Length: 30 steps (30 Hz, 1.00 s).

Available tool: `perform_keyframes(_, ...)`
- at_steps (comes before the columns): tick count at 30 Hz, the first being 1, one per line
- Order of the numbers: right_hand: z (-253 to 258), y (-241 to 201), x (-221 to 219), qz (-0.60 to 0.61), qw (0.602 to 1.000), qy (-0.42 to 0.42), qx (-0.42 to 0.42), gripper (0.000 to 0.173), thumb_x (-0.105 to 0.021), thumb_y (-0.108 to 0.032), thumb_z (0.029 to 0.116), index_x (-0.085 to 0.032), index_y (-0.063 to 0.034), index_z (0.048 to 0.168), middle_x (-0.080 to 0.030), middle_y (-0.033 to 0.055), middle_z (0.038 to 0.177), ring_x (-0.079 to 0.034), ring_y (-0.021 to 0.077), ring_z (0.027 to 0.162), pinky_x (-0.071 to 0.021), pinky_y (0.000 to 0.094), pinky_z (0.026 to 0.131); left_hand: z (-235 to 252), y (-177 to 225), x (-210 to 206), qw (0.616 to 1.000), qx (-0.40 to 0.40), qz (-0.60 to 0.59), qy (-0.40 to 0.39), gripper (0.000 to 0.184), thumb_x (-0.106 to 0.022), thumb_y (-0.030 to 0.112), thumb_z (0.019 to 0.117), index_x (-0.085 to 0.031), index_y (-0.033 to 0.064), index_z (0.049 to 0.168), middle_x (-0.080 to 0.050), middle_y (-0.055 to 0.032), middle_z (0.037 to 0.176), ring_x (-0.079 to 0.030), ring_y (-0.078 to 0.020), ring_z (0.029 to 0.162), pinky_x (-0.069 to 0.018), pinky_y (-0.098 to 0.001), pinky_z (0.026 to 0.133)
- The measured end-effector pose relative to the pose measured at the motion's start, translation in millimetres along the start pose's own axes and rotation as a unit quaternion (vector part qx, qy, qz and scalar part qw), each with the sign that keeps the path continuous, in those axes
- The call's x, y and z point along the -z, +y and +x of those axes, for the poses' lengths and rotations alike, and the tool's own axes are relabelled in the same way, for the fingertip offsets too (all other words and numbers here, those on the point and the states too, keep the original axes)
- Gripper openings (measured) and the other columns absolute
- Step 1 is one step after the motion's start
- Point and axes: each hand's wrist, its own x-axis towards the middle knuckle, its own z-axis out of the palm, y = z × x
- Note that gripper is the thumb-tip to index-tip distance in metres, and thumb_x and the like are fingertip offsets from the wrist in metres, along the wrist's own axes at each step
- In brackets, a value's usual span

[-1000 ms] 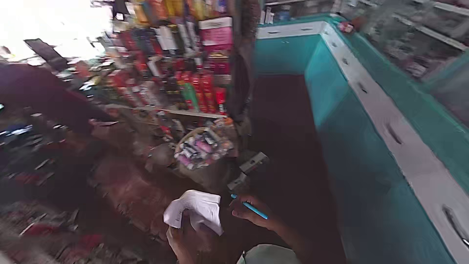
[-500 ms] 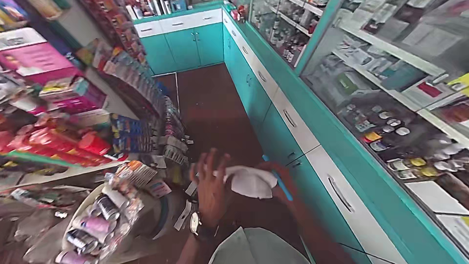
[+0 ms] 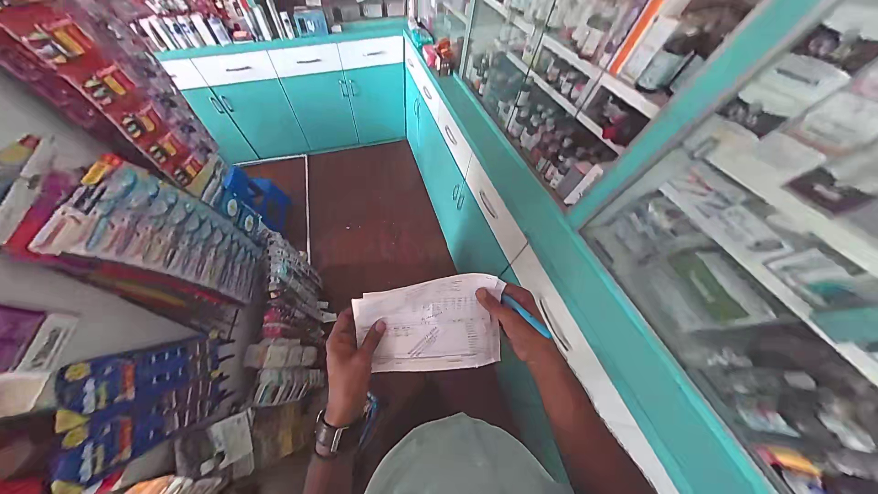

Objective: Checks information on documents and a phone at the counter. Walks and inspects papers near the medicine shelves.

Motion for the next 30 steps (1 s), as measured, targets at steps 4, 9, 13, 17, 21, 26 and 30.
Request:
perform_keyframes(4, 103, -8, 12, 0.026, 0.999, 0.02, 0.026, 0.01, -0.063, -0.004, 0.0953, -0.071, -0.0049, 0.101, -0.074, 0.0005, 0.094, -0.071, 0.0079, 0.086, -0.061, 0.0259, 0.08, 100, 13, -36, 0.996, 0.072, 0.027, -0.034, 0.041, -0.07, -0.005, 0.0891, -0.055, -0.0051, 0.127, -0.077, -0.0103, 0.097, -0.077, -0.0187, 0.082, -0.0663, -0.0345, 0.073)
perform_keyframes(9, 242, -5, 5, 0.043, 0.999, -0.02, 0.027, 0.012, -0.058, -0.007, 0.0996, -0.068, -0.0031, 0.104, -0.072, 0.001, 0.096, -0.07, 0.008, 0.088, -0.0604, 0.0272, 0.082, 224, -1, -67, 0.993, 0.093, 0.06, -0.029, 0.016, -0.062, -0.002, 0.0965, -0.063, -0.0028, 0.113, -0.077, -0.0058, 0.09, -0.075, -0.0138, 0.077, -0.0654, -0.0313, 0.072)
perform_keyframes(13, 371, -8, -17, 0.071, 0.994, -0.078, 0.03, 0.013, -0.056, -0.007, 0.102, -0.068, -0.0034, 0.105, -0.071, -0.0011, 0.094, -0.068, 0.0051, 0.089, -0.0587, 0.0251, 0.084, 332, -22, -82, 0.998, 0.012, 0.041, 0.045, 0.016, -0.062, -0.006, 0.0937, -0.064, -0.0012, 0.109, -0.077, -0.0034, 0.089, -0.075, -0.012, 0.078, -0.0655, -0.0306, 0.073)
perform_keyframes(17, 498, -13, -44, 0.075, 0.987, -0.138, 0.045, 0.013, -0.057, -0.007, 0.1013, -0.069, -0.0029, 0.098, -0.07, -0.0011, 0.088, -0.067, 0.0044, 0.083, -0.0581, 0.024, 0.079, 433, -26, -91, 0.993, 0.003, 0.052, 0.104, 0.019, -0.063, -0.005, 0.0941, -0.062, -0.0021, 0.113, -0.076, -0.0037, 0.093, -0.075, -0.0119, 0.082, -0.0652, -0.0304, 0.076)
perform_keyframes(21, 610, -12, -79, 0.046, 0.975, -0.208, 0.065, 0.013, -0.058, -0.01, 0.1018, -0.069, -0.0036, 0.102, -0.07, -0.0006, 0.092, -0.067, 0.0047, 0.086, -0.0572, 0.0243, 0.082, 522, -31, -88, 0.987, 0.007, 0.04, 0.153, 0.017, -0.062, -0.005, 0.0953, -0.062, -0.0024, 0.112, -0.077, -0.006, 0.091, -0.076, -0.0146, 0.079, -0.0657, -0.0323, 0.073)
perform_keyframes(26, 728, 2, -136, -0.008, 0.962, -0.254, 0.104, 0.015, -0.06, -0.013, 0.102, -0.07, -0.0031, 0.099, -0.068, 0.0004, 0.085, -0.064, 0.0049, 0.079, -0.0553, 0.024, 0.075, 628, -55, -68, 0.977, 0.022, 0.024, 0.211, 0.018, -0.06, -0.005, 0.0966, -0.06, -0.003, 0.114, -0.076, -0.0058, 0.092, -0.076, -0.0146, 0.081, -0.0655, -0.0332, 0.075)
perform_keyframes(30, 820, 14, -195, -0.066, 0.947, -0.271, 0.159, 0.013, -0.061, -0.011, 0.1009, -0.069, -0.0017, 0.099, -0.063, -0.0011, 0.08, -0.057, 0.0012, 0.07, -0.0494, 0.0184, 0.066, 727, -87, -41, 0.969, 0.037, -0.009, 0.244, 0.023, -0.059, -0.003, 0.0984, -0.055, -0.0041, 0.121, -0.074, -0.0079, 0.097, -0.075, -0.0157, 0.085, -0.065, -0.0355, 0.079)
